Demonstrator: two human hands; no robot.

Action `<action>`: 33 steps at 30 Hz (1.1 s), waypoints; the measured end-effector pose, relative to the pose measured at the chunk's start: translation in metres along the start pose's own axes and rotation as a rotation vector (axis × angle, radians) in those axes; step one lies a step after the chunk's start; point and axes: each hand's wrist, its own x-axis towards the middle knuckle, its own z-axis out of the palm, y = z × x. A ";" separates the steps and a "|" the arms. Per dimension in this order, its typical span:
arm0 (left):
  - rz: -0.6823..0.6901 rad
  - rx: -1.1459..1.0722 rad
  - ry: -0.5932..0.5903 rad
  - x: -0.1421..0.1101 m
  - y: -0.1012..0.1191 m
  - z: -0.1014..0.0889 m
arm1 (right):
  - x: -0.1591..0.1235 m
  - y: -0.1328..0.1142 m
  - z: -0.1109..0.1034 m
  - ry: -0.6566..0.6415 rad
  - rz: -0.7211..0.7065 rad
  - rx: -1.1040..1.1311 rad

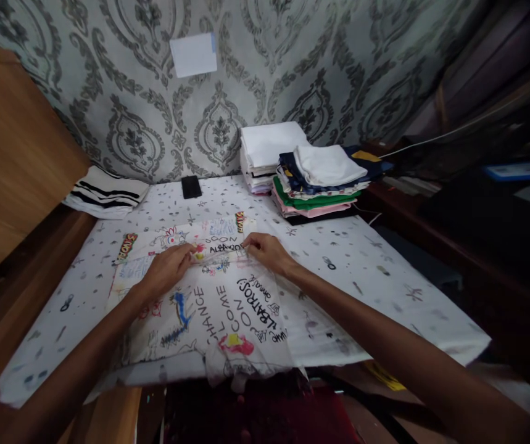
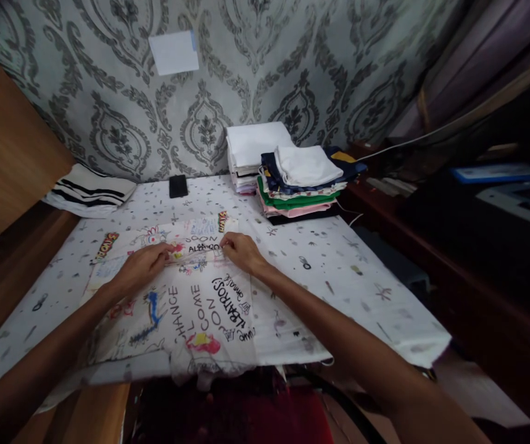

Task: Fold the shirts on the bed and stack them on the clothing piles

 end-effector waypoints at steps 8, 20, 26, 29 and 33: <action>0.156 0.148 -0.102 -0.006 0.001 0.001 | -0.025 -0.012 0.004 -0.118 -0.154 -0.215; 0.278 -0.017 -0.087 0.025 0.042 0.007 | 0.058 -0.007 -0.016 0.079 0.278 -0.390; 0.423 0.149 -0.090 0.031 0.067 0.030 | 0.105 0.002 0.002 0.105 0.377 -0.404; 0.427 0.200 -0.045 0.032 0.065 0.036 | 0.115 0.012 0.010 0.126 0.393 -0.373; 0.468 0.140 -0.056 0.031 0.059 0.037 | 0.121 0.028 0.016 0.169 0.406 -0.301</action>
